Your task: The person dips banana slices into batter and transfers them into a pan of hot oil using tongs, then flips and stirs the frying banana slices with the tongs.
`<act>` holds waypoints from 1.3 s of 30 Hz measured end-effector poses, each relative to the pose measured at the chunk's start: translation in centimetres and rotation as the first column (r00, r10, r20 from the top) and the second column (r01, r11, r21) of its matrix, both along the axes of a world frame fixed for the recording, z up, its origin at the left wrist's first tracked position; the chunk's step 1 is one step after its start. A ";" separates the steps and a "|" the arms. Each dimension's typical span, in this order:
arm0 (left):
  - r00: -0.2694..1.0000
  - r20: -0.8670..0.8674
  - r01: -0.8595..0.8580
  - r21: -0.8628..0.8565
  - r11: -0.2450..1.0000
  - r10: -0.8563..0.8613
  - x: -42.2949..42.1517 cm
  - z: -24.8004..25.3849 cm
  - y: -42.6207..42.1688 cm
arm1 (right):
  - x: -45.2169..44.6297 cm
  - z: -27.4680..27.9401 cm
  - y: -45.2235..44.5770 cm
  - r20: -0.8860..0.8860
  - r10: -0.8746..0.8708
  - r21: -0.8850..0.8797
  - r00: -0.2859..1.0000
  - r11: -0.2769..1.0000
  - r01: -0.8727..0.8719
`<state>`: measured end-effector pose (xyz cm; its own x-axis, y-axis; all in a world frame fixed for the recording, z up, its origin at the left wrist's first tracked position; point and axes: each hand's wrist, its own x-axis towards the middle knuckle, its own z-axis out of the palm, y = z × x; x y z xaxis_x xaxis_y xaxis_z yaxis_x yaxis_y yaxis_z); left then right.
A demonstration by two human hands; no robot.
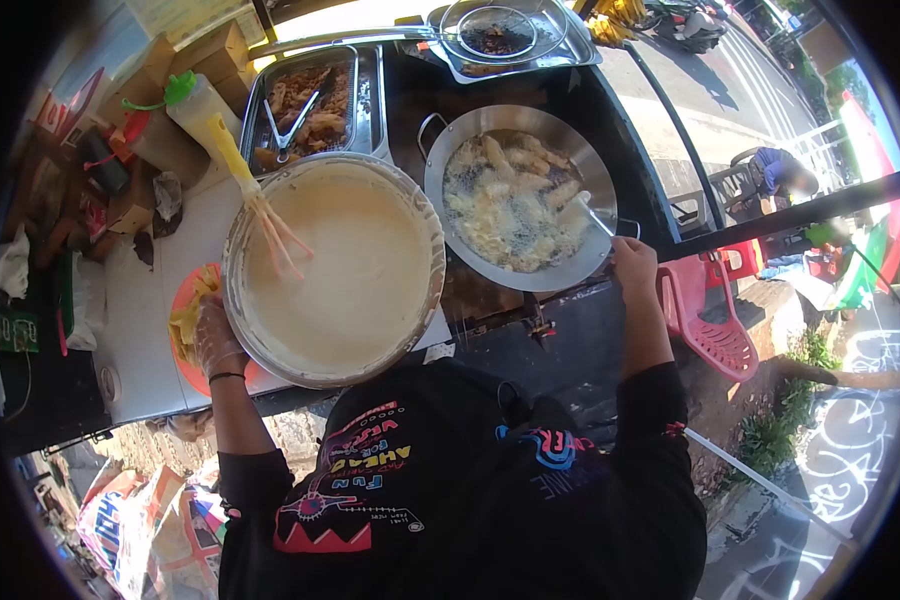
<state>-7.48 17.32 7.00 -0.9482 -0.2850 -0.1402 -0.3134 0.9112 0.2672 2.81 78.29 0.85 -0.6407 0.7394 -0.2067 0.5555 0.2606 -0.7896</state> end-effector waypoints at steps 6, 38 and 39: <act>0.983 0.035 0.179 -0.047 0.983 -0.177 1.1 -0.2 -1.2 | -1.4 3.1 -0.3 0.170 0.071 0.580 0.983 0.799 -0.159; 0.704 -0.390 0.684 0.148 0.714 -0.594 0.2 1.8 -10.7 | -1.8 16.3 -32.1 0.399 0.826 0.544 0.398 0.136 -0.828; 0.599 -0.341 0.781 0.046 0.623 -0.725 0.4 1.4 -10.4 | -1.5 16.0 -31.1 0.401 0.826 0.543 0.396 0.133 -0.829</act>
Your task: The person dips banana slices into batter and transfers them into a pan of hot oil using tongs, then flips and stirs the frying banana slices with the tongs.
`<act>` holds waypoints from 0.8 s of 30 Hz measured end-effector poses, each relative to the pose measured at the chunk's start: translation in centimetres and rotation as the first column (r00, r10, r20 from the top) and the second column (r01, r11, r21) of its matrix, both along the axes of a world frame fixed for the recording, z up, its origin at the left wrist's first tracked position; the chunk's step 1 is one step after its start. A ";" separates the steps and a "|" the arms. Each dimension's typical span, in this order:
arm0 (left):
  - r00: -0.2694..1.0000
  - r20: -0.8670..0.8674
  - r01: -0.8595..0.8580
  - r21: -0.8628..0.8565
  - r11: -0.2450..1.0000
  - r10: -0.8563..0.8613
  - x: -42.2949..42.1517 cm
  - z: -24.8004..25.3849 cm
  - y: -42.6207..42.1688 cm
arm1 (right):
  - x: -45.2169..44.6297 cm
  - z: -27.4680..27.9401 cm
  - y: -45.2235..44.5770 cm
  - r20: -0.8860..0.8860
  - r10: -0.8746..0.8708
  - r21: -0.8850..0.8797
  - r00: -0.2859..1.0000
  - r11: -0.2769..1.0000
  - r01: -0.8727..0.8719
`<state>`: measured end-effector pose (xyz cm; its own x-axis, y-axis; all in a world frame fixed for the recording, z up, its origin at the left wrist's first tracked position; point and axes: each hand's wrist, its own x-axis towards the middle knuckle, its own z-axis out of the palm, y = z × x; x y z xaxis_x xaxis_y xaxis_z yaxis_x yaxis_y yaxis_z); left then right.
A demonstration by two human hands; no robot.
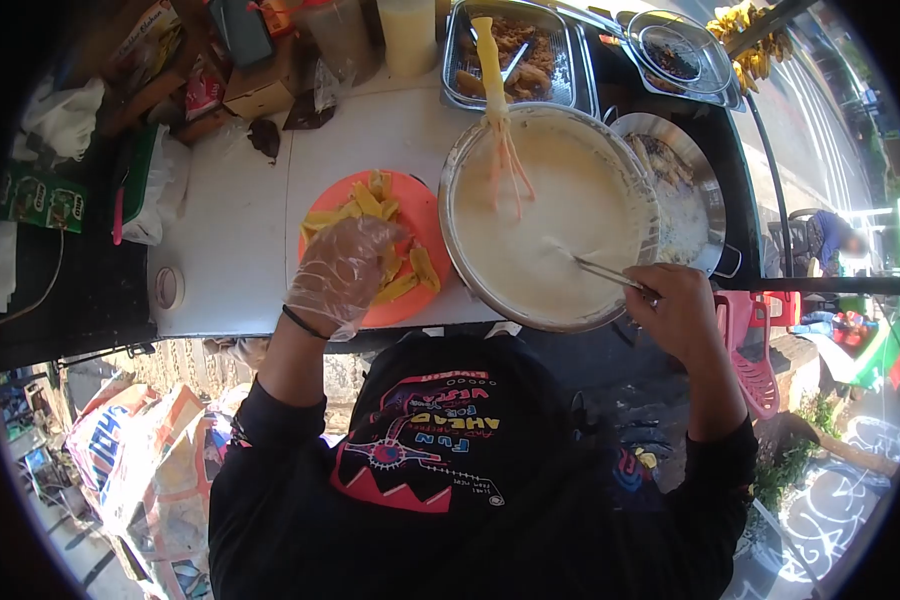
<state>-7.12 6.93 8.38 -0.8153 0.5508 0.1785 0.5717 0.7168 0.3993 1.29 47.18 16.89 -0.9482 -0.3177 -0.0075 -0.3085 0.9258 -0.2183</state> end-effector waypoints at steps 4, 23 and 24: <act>0.978 0.124 0.183 -0.124 0.975 -0.168 0.6 -0.2 2.4 | 1.6 -3.1 3.2 0.373 -0.339 -0.565 0.864 0.656 0.501; 0.921 0.315 -0.248 0.030 0.968 0.227 3.3 -0.5 8.3 | -7.8 -12.4 31.1 0.353 -0.725 -0.641 0.592 0.274 0.717; 0.925 0.279 -0.260 -0.033 0.965 0.259 3.5 -1.2 8.0 | -8.6 -13.5 32.1 0.293 -0.764 -0.587 0.575 0.331 0.739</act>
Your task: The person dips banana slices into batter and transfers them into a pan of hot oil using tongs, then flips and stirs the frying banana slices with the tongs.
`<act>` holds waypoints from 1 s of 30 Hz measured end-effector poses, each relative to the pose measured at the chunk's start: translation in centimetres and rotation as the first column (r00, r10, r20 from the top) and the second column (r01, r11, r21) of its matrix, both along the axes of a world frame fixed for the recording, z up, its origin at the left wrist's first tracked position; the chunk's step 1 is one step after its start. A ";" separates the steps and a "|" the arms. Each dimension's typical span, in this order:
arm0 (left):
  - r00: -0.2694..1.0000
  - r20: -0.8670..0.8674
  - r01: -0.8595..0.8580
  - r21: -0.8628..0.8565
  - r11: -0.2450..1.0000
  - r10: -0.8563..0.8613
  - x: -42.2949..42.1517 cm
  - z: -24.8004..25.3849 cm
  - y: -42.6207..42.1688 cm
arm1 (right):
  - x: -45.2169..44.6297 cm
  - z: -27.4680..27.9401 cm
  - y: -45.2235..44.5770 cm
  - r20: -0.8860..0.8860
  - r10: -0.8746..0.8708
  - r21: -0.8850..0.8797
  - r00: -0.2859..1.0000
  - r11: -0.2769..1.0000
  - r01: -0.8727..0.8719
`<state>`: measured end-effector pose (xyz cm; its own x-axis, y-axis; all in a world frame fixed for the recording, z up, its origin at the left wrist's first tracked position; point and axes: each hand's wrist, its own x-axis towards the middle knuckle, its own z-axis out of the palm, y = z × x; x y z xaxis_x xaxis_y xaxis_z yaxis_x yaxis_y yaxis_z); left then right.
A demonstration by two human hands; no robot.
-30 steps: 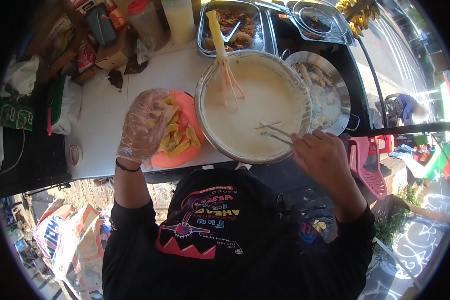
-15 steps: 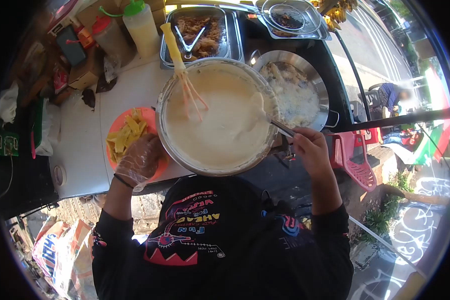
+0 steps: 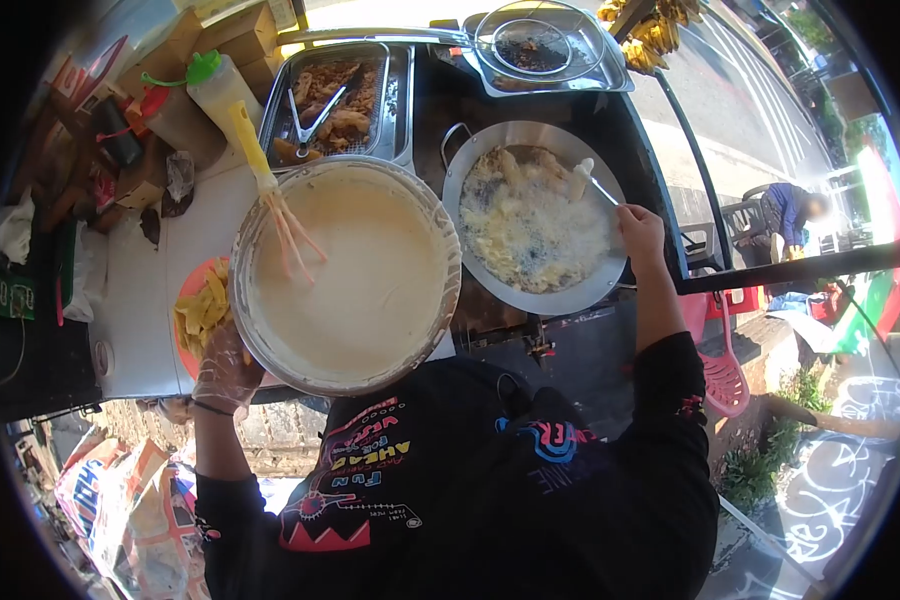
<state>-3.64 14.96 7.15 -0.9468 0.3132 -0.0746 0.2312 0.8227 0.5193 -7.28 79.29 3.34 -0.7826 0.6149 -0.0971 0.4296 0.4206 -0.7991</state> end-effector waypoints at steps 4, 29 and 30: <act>0.985 -0.136 -0.115 -0.083 0.990 0.103 0.6 -2.3 -0.1 | -1.8 -3.1 1.4 0.174 0.060 0.531 0.983 0.835 -0.145; 0.900 -0.074 0.427 0.353 0.832 -0.430 -4.5 6.9 8.2 | 11.9 17.9 -26.9 0.000 0.467 0.406 0.884 0.808 -0.426; 0.853 -0.165 0.522 0.209 0.827 -0.496 -4.4 6.2 8.7 | 11.9 17.7 -28.2 0.076 0.573 0.534 0.816 0.668 -0.518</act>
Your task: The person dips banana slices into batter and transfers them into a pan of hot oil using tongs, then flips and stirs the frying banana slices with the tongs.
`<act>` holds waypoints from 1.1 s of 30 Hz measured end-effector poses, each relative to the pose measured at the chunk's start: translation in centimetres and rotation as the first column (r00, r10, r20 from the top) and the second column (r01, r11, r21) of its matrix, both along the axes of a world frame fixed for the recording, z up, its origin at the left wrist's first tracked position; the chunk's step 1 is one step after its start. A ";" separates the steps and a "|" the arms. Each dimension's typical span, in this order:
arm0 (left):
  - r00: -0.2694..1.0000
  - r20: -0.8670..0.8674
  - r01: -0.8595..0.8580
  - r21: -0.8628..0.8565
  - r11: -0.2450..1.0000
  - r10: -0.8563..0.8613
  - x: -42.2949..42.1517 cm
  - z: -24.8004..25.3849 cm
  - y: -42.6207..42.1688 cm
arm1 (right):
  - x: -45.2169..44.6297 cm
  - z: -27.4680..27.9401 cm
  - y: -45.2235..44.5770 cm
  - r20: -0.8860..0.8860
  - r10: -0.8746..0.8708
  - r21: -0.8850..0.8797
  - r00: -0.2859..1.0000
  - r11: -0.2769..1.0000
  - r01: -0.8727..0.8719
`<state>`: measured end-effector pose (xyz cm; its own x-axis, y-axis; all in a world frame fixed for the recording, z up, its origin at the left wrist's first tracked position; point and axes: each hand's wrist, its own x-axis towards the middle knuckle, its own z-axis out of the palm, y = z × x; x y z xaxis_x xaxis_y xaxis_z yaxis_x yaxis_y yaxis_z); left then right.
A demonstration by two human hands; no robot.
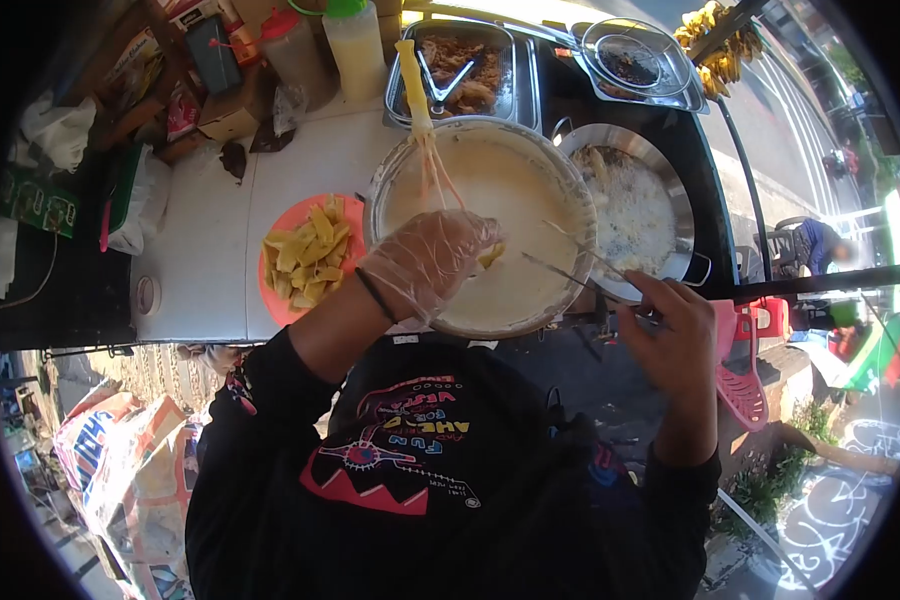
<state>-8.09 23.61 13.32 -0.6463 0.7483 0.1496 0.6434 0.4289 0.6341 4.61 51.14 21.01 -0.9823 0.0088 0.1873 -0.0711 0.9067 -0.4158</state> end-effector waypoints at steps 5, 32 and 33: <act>0.986 0.106 -0.148 0.219 0.965 0.127 0.2 1.1 -5.9 | 0.0 -0.5 -4.4 -0.013 0.276 0.303 0.961 0.917 -0.259; 0.918 0.002 -0.376 -0.314 0.872 0.396 8.0 -4.3 -12.4 | -2.9 -8.6 5.6 0.375 0.077 -0.690 0.924 0.688 0.223; 0.930 0.002 -0.350 -0.298 0.888 0.367 8.0 -4.6 -11.9 | -2.8 -8.8 6.5 0.399 0.063 -0.779 0.915 0.550 0.302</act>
<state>-0.13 11.68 8.77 -0.8797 0.4685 -0.0812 0.3779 0.7925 0.4786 1.83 57.64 12.17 -0.9462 0.0986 -0.3082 0.3201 0.1476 -0.9358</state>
